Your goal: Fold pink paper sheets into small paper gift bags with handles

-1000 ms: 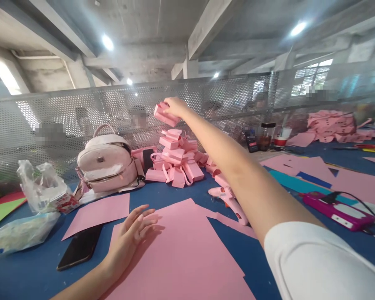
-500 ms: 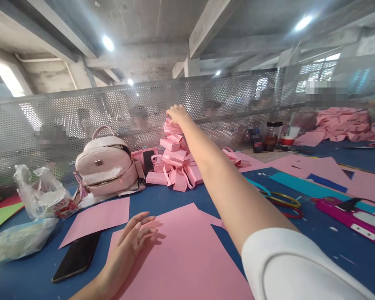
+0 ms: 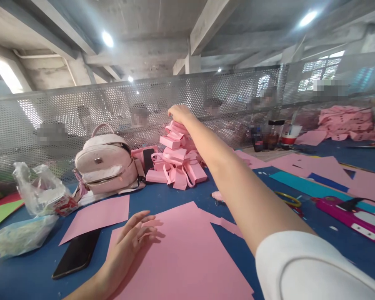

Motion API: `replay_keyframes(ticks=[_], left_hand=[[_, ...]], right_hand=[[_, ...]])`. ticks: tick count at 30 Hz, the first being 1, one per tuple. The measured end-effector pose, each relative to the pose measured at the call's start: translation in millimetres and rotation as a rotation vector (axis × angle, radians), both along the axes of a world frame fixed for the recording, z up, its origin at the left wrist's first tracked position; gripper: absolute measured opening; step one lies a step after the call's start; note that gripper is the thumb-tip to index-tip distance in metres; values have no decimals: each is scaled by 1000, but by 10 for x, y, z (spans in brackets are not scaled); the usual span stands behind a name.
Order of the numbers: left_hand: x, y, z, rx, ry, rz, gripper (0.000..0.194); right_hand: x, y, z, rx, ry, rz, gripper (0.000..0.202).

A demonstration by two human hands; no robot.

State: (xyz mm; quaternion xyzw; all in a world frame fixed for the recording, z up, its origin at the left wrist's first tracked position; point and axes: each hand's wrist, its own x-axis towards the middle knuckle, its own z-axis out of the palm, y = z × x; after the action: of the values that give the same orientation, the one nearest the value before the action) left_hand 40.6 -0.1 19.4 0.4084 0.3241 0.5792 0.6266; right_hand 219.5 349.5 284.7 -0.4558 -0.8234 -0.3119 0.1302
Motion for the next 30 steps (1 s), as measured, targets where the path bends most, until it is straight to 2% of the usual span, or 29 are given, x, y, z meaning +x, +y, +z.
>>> replay_keyframes(ticks=[5, 8, 11, 15, 17, 19, 21, 24, 27, 30], left_hand=[[5, -8, 34, 10, 34, -1, 23], [8, -15, 28, 37, 61, -11, 21], [19, -51, 20, 116, 238, -5, 23], [-41, -59, 84, 225, 509, -6, 29], [-151, -3, 152, 264, 637, -24, 30], [-312, 89, 217, 321, 816, -38, 25], [-492, 186, 254, 350, 988, -44, 25], [-708, 268, 257, 337, 1193, -42, 36], [-802, 245, 264, 325, 1336, -75, 43], [-806, 181, 306, 312, 1438, -130, 48]], right_hand=[[-227, -425, 62, -21, -54, 130, 34], [-387, -792, -11, -53, -86, 223, 20], [-500, -1278, -244, -93, -125, 307, 21], [-496, -1997, -725, -206, -190, 408, 36], [-389, -2265, -927, -289, -199, 434, 33], [-206, -2416, -1056, -379, -182, 415, 26], [31, -2466, -1135, -499, -165, 376, 29], [406, -2502, -1263, -697, -194, 302, 26], [727, -2660, -1472, -824, -220, 266, 28], [1002, -2911, -1726, -865, -199, 288, 44]])
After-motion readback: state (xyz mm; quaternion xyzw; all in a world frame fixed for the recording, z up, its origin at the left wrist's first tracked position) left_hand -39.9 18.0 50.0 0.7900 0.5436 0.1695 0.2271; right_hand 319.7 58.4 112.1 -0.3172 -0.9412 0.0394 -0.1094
